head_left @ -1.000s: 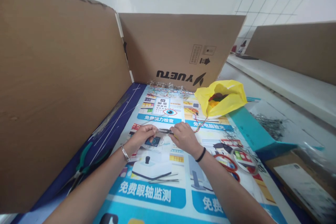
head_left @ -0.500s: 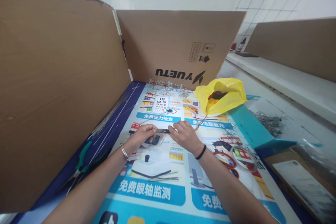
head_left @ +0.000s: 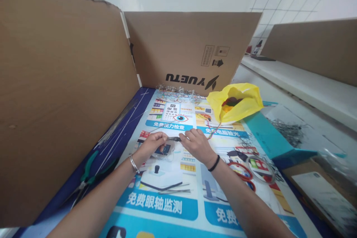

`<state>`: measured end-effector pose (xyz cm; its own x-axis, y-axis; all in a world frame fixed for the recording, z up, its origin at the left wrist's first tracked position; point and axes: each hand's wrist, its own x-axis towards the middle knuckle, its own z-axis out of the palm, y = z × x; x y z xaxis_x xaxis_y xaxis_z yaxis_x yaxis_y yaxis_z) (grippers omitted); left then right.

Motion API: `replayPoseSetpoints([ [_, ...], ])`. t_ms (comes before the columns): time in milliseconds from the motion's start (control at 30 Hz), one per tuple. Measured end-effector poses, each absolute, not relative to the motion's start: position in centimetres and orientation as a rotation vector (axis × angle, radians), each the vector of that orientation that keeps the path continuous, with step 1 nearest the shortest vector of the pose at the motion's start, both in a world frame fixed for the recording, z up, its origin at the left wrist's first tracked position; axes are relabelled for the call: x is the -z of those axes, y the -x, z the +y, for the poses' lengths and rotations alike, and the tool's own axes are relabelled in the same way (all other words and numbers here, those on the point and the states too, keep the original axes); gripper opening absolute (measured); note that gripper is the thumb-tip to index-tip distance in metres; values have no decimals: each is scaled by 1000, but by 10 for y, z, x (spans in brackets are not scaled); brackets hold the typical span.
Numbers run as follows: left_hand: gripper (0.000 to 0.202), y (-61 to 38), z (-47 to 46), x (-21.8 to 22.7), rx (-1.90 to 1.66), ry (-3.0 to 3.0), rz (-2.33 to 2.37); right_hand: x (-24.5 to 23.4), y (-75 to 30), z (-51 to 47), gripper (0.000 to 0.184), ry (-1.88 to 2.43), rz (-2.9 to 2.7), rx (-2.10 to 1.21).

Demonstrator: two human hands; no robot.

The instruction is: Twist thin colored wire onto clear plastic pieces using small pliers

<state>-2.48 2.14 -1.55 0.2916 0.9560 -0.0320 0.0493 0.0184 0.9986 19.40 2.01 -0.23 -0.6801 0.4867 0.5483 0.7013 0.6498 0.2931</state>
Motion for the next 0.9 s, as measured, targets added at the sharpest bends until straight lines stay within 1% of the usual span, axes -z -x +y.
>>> replayPoseSetpoints([
  [600, 15, 19, 16, 12, -1017, -1390, 1053, 0, -192, 22, 14, 978, -2433, 544],
  [900, 15, 19, 17, 14, -1011, -1336, 1023, 4, -193, 25, 13, 988, -2473, 538],
])
